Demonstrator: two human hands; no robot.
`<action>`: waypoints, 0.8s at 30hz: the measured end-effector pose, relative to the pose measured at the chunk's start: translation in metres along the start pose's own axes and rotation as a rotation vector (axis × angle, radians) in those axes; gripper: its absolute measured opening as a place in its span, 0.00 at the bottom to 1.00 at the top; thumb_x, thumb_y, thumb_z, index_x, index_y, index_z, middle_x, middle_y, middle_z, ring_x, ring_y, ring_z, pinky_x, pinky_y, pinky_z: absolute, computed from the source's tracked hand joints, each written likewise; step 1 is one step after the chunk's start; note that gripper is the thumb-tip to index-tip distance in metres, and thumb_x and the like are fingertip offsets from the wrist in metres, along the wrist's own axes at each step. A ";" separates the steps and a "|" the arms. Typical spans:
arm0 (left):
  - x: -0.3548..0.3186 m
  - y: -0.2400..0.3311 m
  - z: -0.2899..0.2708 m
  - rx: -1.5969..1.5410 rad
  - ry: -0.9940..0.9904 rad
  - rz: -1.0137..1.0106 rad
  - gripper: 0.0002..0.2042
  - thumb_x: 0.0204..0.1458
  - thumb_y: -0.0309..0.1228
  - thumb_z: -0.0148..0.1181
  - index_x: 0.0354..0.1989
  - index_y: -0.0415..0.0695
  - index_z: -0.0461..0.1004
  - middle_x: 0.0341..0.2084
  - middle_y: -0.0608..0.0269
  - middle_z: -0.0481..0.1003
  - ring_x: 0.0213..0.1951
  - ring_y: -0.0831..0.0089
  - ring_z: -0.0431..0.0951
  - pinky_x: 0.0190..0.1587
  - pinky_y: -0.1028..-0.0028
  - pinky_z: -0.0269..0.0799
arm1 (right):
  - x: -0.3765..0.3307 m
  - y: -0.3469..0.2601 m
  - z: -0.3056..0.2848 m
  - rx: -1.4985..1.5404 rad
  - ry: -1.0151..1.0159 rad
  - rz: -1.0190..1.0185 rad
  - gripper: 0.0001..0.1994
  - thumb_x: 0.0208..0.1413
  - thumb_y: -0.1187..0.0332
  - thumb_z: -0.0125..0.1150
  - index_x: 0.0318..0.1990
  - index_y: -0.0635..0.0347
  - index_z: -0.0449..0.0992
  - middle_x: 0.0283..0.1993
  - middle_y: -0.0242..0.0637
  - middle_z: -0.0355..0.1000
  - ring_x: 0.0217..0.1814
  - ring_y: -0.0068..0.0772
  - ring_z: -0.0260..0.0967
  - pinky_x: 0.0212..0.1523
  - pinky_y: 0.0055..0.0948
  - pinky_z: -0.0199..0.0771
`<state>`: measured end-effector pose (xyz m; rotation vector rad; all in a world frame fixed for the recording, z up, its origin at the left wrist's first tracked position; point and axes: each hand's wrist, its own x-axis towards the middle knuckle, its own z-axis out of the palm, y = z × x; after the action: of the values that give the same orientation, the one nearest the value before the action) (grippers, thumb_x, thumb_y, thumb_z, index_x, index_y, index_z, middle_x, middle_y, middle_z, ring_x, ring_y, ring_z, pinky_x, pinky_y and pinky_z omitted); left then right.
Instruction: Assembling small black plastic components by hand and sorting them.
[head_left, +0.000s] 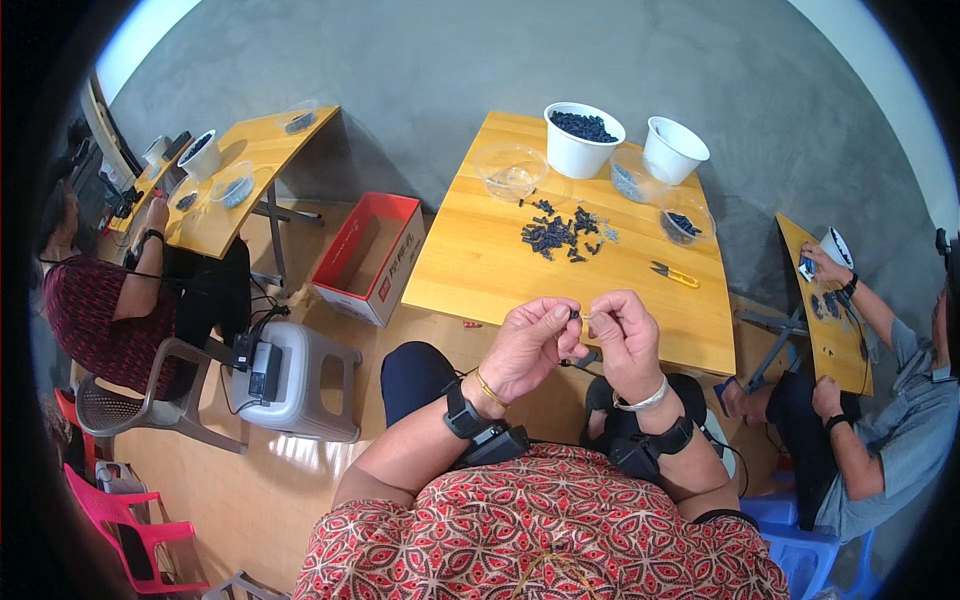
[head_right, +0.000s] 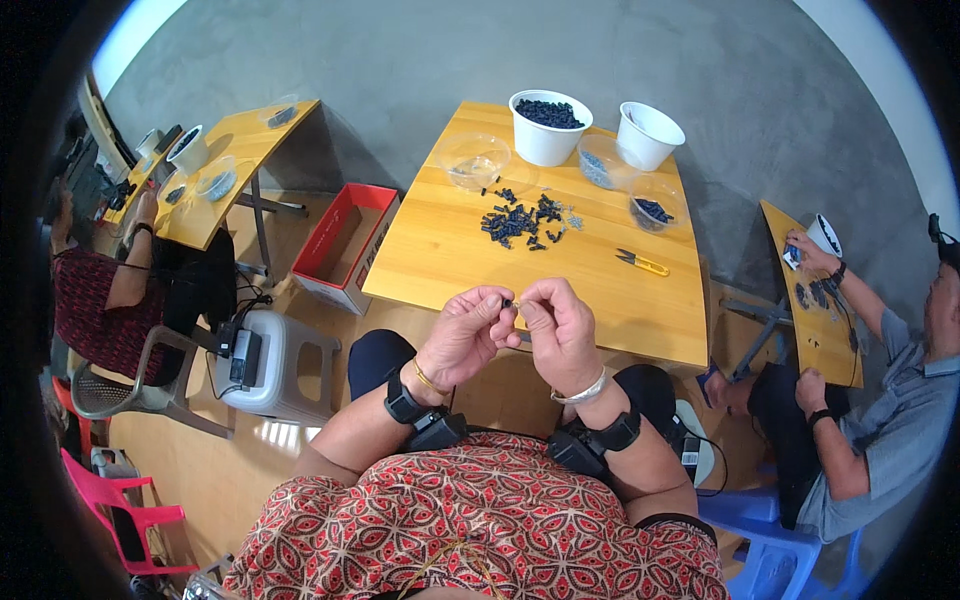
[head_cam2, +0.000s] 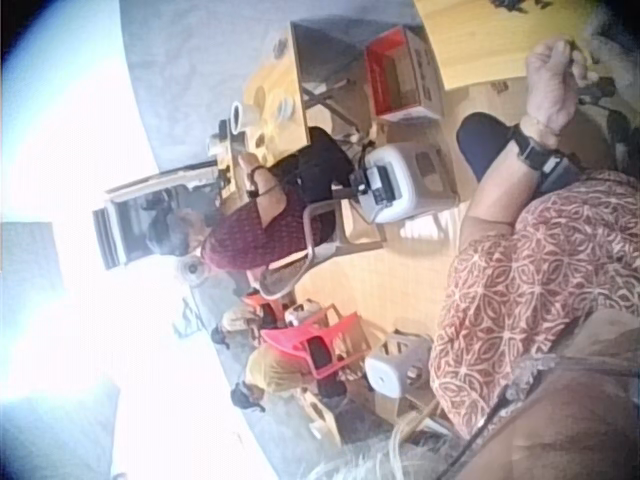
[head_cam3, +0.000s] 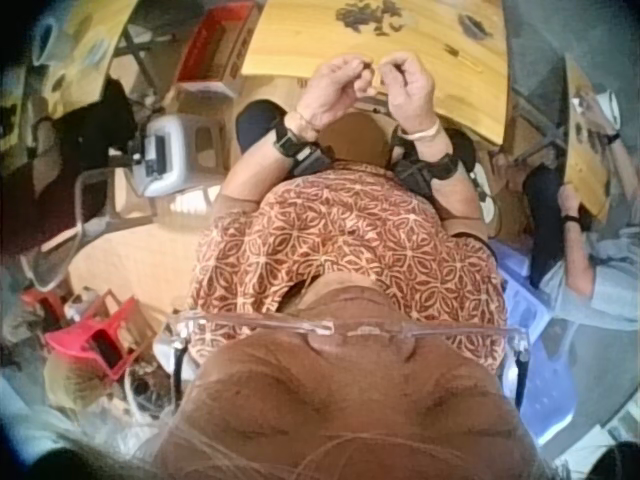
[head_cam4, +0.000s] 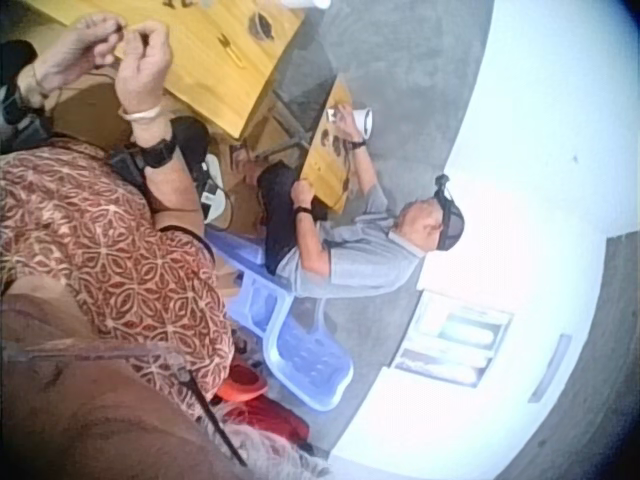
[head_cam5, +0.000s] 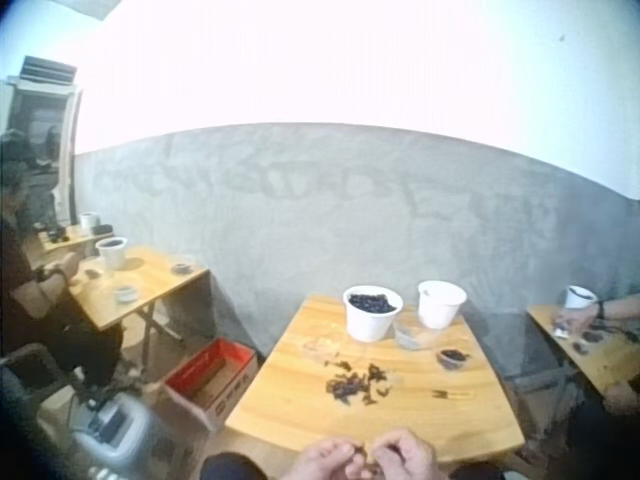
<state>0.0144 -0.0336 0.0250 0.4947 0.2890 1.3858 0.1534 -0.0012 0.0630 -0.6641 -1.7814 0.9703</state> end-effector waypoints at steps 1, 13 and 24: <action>0.000 0.000 0.000 0.000 0.002 0.000 0.08 0.54 0.31 0.50 0.37 0.40 0.70 0.23 0.64 0.71 0.23 0.77 0.71 0.32 0.74 0.73 | 0.000 0.000 0.002 -0.094 0.001 -0.053 0.01 0.53 0.77 0.49 0.31 0.64 0.65 0.23 0.32 0.65 0.23 0.20 0.64 0.25 0.19 0.64; 0.001 -0.001 0.004 0.004 0.038 0.036 0.07 0.53 0.26 0.49 0.36 0.37 0.70 0.24 0.61 0.71 0.25 0.77 0.71 0.34 0.73 0.75 | 0.002 0.008 0.005 -0.147 0.018 -0.088 0.01 0.52 0.76 0.50 0.30 0.63 0.65 0.22 0.34 0.66 0.22 0.23 0.66 0.24 0.21 0.65; 0.003 -0.006 -0.002 0.118 0.073 0.092 0.05 0.52 0.23 0.50 0.35 0.36 0.70 0.25 0.60 0.72 0.26 0.76 0.72 0.34 0.73 0.75 | 0.005 -0.004 0.002 -0.138 -0.081 -0.053 0.02 0.53 0.76 0.48 0.29 0.63 0.64 0.20 0.34 0.67 0.22 0.22 0.68 0.23 0.20 0.67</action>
<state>0.0187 -0.0312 0.0202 0.5614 0.4134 1.4837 0.1498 0.0000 0.0686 -0.6685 -1.9407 0.8548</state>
